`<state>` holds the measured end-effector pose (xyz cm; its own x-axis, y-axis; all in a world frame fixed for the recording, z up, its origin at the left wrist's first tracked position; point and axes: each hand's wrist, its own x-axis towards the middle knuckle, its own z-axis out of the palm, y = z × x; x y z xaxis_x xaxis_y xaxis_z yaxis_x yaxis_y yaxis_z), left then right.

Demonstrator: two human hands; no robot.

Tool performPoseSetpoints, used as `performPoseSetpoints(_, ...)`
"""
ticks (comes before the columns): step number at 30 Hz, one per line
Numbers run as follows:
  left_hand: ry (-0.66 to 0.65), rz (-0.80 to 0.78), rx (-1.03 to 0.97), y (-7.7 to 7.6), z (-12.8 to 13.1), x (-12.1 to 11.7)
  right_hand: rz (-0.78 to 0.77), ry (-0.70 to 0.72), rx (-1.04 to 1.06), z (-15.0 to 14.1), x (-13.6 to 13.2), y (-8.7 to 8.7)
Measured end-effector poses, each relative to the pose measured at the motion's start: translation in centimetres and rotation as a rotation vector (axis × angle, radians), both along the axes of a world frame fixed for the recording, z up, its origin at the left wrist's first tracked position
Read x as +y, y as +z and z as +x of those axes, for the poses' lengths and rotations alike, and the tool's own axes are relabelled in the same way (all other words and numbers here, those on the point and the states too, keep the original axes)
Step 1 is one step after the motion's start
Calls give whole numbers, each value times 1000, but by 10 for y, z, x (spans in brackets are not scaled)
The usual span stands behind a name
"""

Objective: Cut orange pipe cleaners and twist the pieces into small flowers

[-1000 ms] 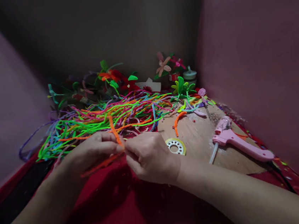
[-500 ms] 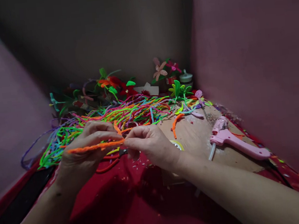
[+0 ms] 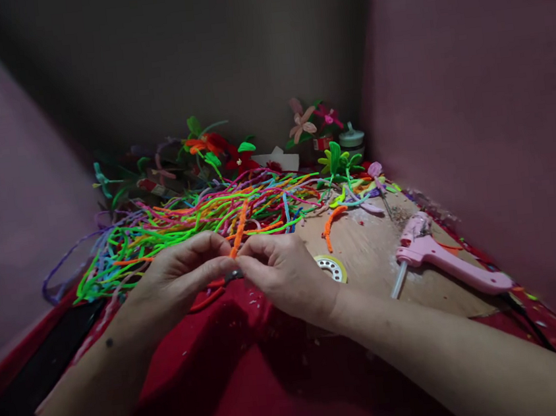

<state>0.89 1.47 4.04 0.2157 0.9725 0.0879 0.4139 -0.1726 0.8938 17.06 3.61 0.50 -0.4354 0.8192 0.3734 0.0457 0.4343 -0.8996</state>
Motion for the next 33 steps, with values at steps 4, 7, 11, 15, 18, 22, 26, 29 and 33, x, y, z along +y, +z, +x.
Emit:
performPoseSetpoints(4, 72, 50, -11, -1, -2, 2, -316, 171, 184, -1, 7, 0)
performPoseSetpoints(7, 108, 63, -43, 1, -5, 4, -512, 297, 260, -1, 12, -3)
performPoseSetpoints(11, 98, 63, 24, 5, -4, 3, -574, 297, 273, -2, 13, -6)
performPoseSetpoints(15, 105, 21, 32, 3, -3, 1, -536, 255, 297, -3, 8, -7)
performPoseSetpoints(18, 75, 14, 13, 1, -6, 2, -512, 314, 250, -3, 7, -6)
performPoseSetpoints(22, 12, 54, 117, 5, -9, 1, -90, 68, 112, -1, 8, -3)
performPoseSetpoints(26, -71, 94, 209, 7, -9, -2, 585, -288, -56, 2, 8, 0)
performPoseSetpoints(29, -71, 97, 219, 5, -6, -3, 599, -236, -168, 3, 6, 0)
performPoseSetpoints(33, -1, 85, 182, 1, -3, 0, 135, -67, -103, 3, 6, 2)
